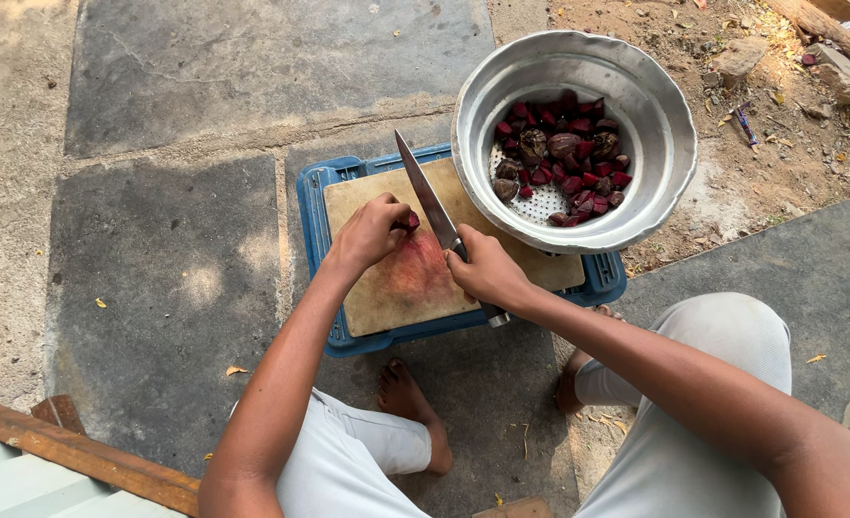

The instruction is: The person sits on the ground and uses a knife to cut dark red vegetables on a wooden board placed on a blue crate. The cut pieces are transferred into a metal colander nearby.

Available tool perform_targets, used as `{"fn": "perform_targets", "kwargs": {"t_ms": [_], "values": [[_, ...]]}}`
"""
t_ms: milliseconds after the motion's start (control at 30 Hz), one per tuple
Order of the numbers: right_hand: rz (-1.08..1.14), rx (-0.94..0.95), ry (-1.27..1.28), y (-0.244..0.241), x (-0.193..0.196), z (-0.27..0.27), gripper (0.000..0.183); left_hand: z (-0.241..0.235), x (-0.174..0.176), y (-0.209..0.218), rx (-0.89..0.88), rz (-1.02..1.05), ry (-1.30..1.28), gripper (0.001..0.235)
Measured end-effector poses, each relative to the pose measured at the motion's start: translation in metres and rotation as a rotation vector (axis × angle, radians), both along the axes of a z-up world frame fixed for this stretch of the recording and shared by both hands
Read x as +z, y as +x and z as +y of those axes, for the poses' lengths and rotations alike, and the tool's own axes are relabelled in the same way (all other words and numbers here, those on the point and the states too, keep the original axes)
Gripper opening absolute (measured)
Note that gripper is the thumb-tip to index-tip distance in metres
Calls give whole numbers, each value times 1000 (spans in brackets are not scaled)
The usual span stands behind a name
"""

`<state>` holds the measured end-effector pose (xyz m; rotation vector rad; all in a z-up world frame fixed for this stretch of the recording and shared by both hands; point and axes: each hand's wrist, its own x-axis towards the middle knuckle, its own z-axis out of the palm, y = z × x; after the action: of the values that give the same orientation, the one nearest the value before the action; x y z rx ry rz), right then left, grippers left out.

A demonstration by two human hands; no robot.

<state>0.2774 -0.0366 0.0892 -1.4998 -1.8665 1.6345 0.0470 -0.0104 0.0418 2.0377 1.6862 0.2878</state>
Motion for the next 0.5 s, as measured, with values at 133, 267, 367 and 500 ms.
{"fn": "perform_targets", "kwargs": {"t_ms": [133,267,367,500], "values": [[4,-1,6,0,1,0,15,-2,4,0,3,-17,0,30],[6,2,4,-1,2,-1,16,-2,0,-1,-13,-59,22,29],[1,5,-5,-2,3,-1,16,-1,-2,-1,1,-65,-17,24],[-6,-5,-9,-2,5,0,16,-1,0,0,-24,-91,9,19]]}}
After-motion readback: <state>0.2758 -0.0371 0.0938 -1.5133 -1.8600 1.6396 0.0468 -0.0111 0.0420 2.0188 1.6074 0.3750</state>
